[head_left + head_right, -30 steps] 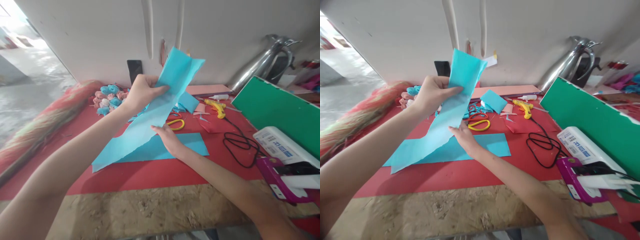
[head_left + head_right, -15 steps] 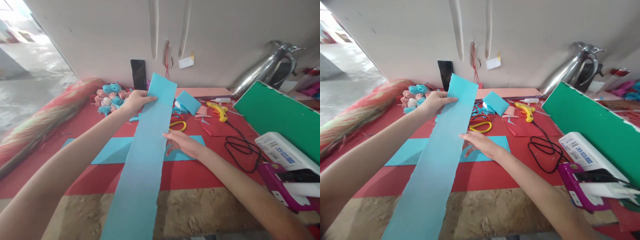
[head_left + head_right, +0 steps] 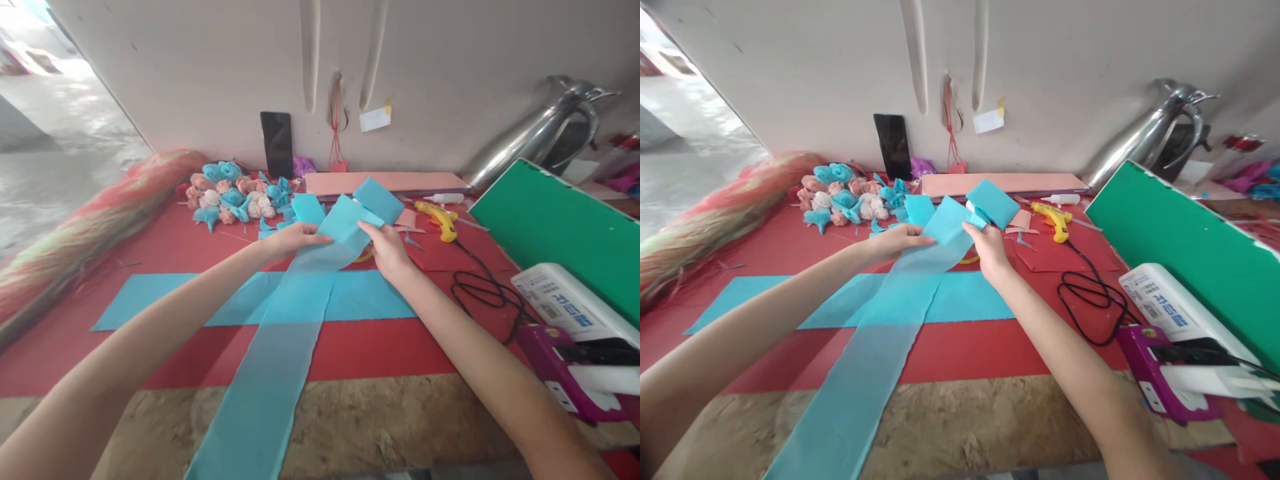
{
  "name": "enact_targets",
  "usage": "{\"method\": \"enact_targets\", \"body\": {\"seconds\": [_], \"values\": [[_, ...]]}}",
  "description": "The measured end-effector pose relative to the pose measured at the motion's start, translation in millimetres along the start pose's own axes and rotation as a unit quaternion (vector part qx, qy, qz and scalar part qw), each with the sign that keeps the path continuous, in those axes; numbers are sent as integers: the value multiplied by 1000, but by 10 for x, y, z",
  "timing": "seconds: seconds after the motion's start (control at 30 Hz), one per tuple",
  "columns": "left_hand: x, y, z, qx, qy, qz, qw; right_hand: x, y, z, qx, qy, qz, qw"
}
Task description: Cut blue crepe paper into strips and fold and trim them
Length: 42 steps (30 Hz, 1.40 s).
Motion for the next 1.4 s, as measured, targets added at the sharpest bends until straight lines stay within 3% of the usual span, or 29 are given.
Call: {"method": "enact_targets", "body": {"seconds": [0.13,0.23,0.37,0.43,0.53,0.63,0.7,0.8,0.87,0.93,1.2,1.4], "values": [[68,340,98,-56,-46,58,996,-411,112,-31,21,-23,-78,996],[108,710,256,-141,-120,115,976,-685,327,-5,39,-40,-111,992],[114,1075,370,-206,-112,175,956,-789,652,-54,69,-45,-109,991],[-19,1126,371,-204,-199,162,945,-744,767,-120,79,-45,-94,991],[-249,1088,210,-145,-419,94,892,-656,856,-234,89,-47,-83,991],[-147,1035,-47,-45,-569,30,821,-595,874,-308,89,-55,-81,991],[242,1011,-206,95,-608,45,787,-587,876,-332,87,-59,-84,991],[810,949,-28,169,-594,155,771,-613,886,-365,87,-58,-90,990],[1089,907,96,244,-593,206,739,-630,891,-394,89,-56,-89,990],[1198,830,169,307,-599,199,713,-636,891,-418,88,-50,-84,991],[1207,643,210,354,-591,158,708,-613,972,-273,32,52,-83,995],[1185,656,237,364,-586,158,707,-386,1066,59,-71,153,-7,986]]}}
Point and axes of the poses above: each hand's wrist, its own y-axis away from the middle knuckle, its own x-axis out of the palm, z = x × y, the point moved 9 cm from there along -y, towards the middle knuckle, and after that the axes turned 9 degrees about y, right-handed, at the moved point
